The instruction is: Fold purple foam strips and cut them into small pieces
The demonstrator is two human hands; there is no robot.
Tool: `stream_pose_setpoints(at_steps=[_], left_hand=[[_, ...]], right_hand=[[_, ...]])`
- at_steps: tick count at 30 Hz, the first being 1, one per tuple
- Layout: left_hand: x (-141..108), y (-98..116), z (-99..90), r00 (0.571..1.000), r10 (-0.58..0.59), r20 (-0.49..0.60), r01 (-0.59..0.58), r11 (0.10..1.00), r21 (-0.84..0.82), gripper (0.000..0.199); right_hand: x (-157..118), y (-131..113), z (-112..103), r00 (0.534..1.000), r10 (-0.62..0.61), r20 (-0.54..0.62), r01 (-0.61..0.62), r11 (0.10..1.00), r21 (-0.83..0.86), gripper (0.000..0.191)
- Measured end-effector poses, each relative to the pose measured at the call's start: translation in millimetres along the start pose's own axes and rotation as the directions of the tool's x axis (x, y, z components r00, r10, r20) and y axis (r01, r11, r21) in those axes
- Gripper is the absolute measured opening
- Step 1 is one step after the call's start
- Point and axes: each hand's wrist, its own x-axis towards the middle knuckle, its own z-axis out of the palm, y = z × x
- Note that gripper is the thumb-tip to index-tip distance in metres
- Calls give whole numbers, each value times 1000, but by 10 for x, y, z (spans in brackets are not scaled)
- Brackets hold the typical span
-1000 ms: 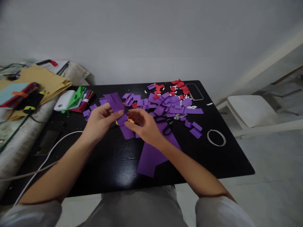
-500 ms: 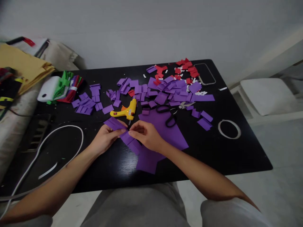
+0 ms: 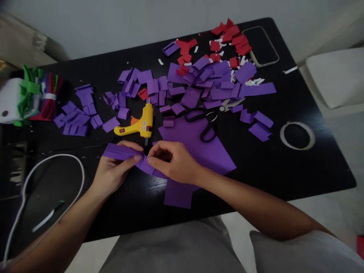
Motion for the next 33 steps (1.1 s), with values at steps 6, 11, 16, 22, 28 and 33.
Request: stream_pose_setpoints(at_steps=[6, 11, 16, 22, 28, 33], left_hand=[[0, 45, 23, 1000, 7, -9, -7, 999, 38, 11], [4, 88, 53, 999, 36, -25, -34, 996, 84, 8], [-4, 107, 77, 998, 60, -32, -56, 991, 120, 8], [-18, 126, 97, 998, 31, -51, -23, 990, 138, 8], [-57, 139, 102, 997, 50, -55, -37, 975, 218, 9], [-74, 143, 99, 996, 75, -36, -63, 963, 263, 9]], right_hand=[[-24, -32, 9, 1000, 18, 22, -17, 999, -27, 10], [-24, -37, 20, 1000, 14, 13, -12, 996, -93, 9], [-19, -16, 31, 1000, 0, 8, 1, 993, -115, 9], [-22, -5, 39, 1000, -18, 18, 20, 993, -119, 8], [-22, -3, 59, 998, -66, 15, 67, 978, -197, 7], [-25, 21, 71, 996, -89, -2, 86, 966, -244, 6]])
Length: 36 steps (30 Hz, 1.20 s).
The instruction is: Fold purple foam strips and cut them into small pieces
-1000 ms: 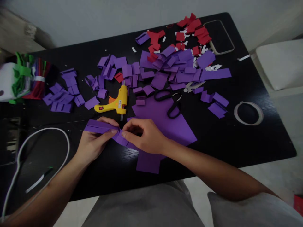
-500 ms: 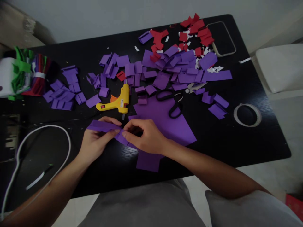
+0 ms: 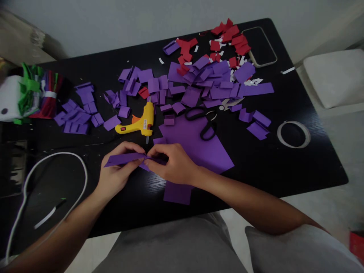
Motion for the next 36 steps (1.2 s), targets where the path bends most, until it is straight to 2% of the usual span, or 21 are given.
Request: stream_pose_setpoints(at_steps=[16, 29, 31, 36], left_hand=[[10, 7, 55, 997, -68, -25, 64, 992, -112, 17], [20, -3, -12, 998, -58, -17, 58, 998, 2, 10], [19, -41, -14, 998, -67, -5, 66, 997, -47, 9], [23, -129, 1, 990, -135, 47, 143, 947, -289, 14]], right_hand=[[-4, 21, 0, 1000, 27, -14, -28, 1000, -11, 7], [12, -15, -74, 997, 20, 79, -26, 997, 74, 11], [9, -14, -78, 996, 15, 89, -23, 996, 90, 9], [7, 2, -68, 999, 2, 43, -9, 988, 157, 12]])
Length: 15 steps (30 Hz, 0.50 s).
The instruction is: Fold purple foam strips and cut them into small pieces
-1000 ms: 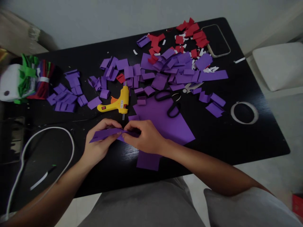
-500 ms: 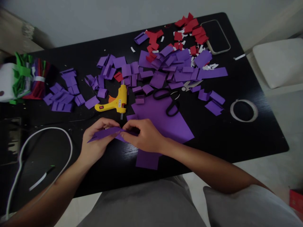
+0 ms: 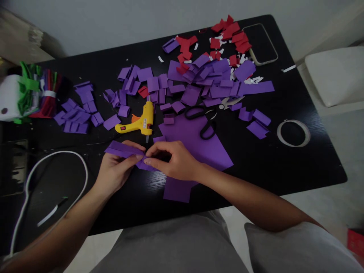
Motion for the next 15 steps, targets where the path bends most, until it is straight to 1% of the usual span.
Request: stream_pose_setpoints(at_steps=[4, 8, 15], left_hand=[[12, 28, 39, 996, -91, 15, 92, 985, -149, 16], [25, 96, 86, 987, -161, 25, 162, 945, -284, 19], [40, 143, 80, 971, -227, 81, 241, 904, -353, 24]], right_hand=[[-2, 3, 7, 999, 1, -51, 1, 999, 34, 16], [-6, 3, 8, 998, -26, -61, 28, 999, 42, 19], [-4, 8, -4, 995, -74, -68, 74, 997, -4, 19]])
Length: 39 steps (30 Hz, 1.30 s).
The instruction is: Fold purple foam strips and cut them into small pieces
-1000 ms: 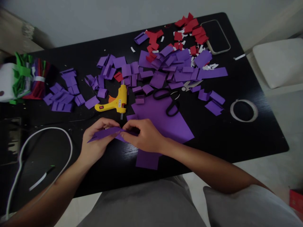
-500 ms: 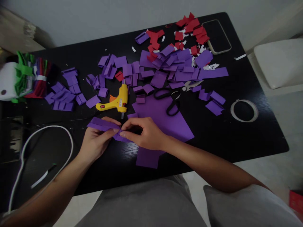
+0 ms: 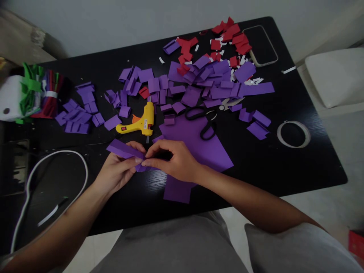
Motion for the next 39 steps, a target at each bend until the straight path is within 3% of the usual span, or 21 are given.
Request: stream_pose_setpoints(at_steps=[6, 11, 16, 20, 25, 29, 39], left_hand=[[6, -13, -80, 997, 49, 63, -51, 998, 31, 25], [15, -70, -216, 987, 134, 85, -148, 970, 193, 26], [16, -105, -312, 973, 219, 70, -229, 898, 376, 27], [9, -69, -280, 957, 266, 113, -288, 851, 438, 19], [-37, 9, -169, 894, 399, 203, -439, 693, 572, 8], [-92, 4, -134, 839, 473, 268, -524, 571, 632, 12], [-103, -59, -176, 732, 574, 366, -657, 455, 601, 24]], right_hand=[[-2, -4, -18, 983, -183, -20, 180, 977, -114, 10], [-17, 37, -7, 950, -310, -36, 303, 943, -136, 11], [-30, 21, -5, 944, -328, -34, 320, 936, -146, 11], [-38, -37, -11, 955, -295, -25, 286, 942, -174, 9], [-38, -43, -1, 972, -228, -64, 208, 951, -229, 5], [-43, -31, 17, 971, -229, -68, 206, 947, -245, 6], [-49, -56, 43, 963, -257, -82, 232, 944, -236, 8]])
